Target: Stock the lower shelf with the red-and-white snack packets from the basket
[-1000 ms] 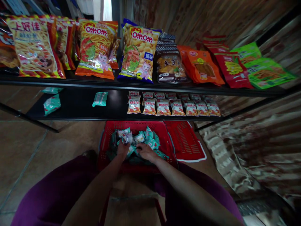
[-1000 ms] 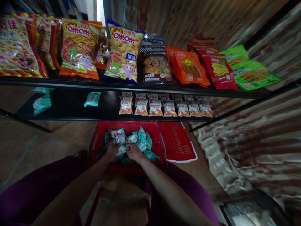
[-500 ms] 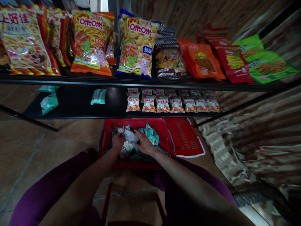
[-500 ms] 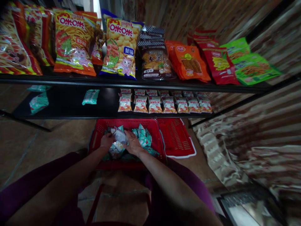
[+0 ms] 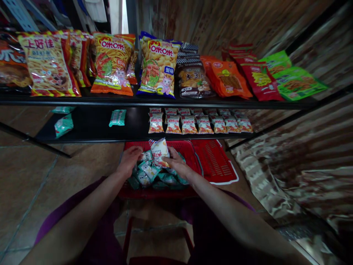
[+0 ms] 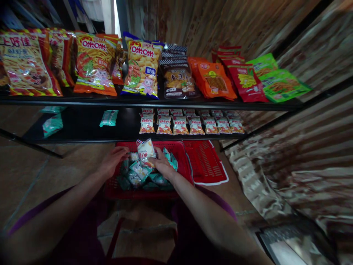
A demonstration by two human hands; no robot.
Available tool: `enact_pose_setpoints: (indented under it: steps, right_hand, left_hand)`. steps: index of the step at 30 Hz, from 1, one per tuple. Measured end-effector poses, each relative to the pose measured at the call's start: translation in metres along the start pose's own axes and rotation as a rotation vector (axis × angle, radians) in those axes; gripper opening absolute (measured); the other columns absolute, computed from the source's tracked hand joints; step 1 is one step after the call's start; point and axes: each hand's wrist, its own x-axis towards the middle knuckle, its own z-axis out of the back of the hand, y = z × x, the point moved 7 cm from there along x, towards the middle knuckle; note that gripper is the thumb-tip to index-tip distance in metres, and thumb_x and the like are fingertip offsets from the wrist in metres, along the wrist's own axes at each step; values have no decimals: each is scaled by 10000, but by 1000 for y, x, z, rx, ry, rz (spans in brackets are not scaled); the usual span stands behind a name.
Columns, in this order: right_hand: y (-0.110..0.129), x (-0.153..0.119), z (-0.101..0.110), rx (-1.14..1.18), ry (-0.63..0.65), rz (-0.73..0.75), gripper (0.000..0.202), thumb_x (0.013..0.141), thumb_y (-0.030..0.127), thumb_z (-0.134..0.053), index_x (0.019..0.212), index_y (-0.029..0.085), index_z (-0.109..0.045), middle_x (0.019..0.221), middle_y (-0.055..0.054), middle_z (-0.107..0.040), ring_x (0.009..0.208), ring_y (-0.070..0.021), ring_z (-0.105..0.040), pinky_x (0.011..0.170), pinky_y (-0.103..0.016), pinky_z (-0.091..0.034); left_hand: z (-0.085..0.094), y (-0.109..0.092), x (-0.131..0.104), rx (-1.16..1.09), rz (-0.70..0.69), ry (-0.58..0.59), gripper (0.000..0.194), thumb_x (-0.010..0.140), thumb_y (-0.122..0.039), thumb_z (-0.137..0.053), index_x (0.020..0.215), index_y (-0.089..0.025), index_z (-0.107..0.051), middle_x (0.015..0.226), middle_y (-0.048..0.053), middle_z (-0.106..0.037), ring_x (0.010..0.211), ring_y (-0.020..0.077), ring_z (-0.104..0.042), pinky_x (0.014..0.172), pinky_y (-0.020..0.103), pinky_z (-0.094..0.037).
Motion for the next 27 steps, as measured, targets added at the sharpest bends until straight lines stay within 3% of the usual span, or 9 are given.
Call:
enact_pose_setpoints:
  steps: [3,6,10,15,17,22,25,27]
  right_hand:
    - [-3,-2,-7,322,83,-175,382,677,263,-616,1051,237,-545,906,-11,-696,764,-166,-651,665,-268,-516]
    - [3,-2,-20,405,169,-265,362,643,230,-628,1000,227,-570,859,3,-700,715,-146,-649,595,-226,-495]
    - [13,-1,-34,434,265,-269,348,630,226,-641,974,223,-586,858,15,-705,722,-136,-652,634,-227,-501]
    - [15,2,-36,443,321,-243,373,612,227,-670,978,205,-605,885,-6,-709,784,-160,-656,765,-285,-509]
    - [18,6,-32,455,283,-215,349,631,268,-691,967,205,-623,905,-17,-708,821,-164,-650,801,-293,-498]
    - [29,19,-8,419,24,-78,293,650,419,-730,830,196,-669,818,-8,-693,788,-132,-621,773,-257,-477]
    - [32,24,-5,288,51,-24,316,609,422,-765,782,170,-684,712,9,-672,661,-114,-587,662,-239,-457]
    - [29,25,-4,256,60,-29,327,587,402,-779,799,169,-694,696,15,-673,628,-112,-579,624,-237,-445]
  left_hand:
    - [7,-1,6,-40,25,-78,384,494,-414,-794,730,-140,-664,769,43,-676,735,156,-620,648,259,-479]
    - [-6,-3,11,-117,44,7,436,484,-427,-802,792,-144,-677,868,66,-694,809,177,-626,702,287,-488]
    - [-22,-2,10,-201,89,77,447,494,-416,-797,843,-164,-679,892,57,-704,808,175,-634,711,288,-489]
    - [-23,-2,9,-224,67,52,413,470,-370,-800,802,-160,-671,855,42,-710,771,166,-631,672,269,-482]
    - [-20,-3,9,-210,42,41,403,491,-366,-790,817,-160,-671,877,44,-713,793,171,-634,694,277,-488]
    - [-25,-12,5,-68,-58,107,354,584,-351,-742,879,-168,-675,874,37,-713,827,182,-639,758,293,-495]
    - [-34,-16,2,41,-91,207,323,623,-341,-716,894,-169,-680,858,39,-712,794,185,-643,734,288,-502]
    - [-35,-16,3,122,-98,188,285,620,-317,-720,862,-170,-685,811,36,-710,755,188,-643,695,284,-505]
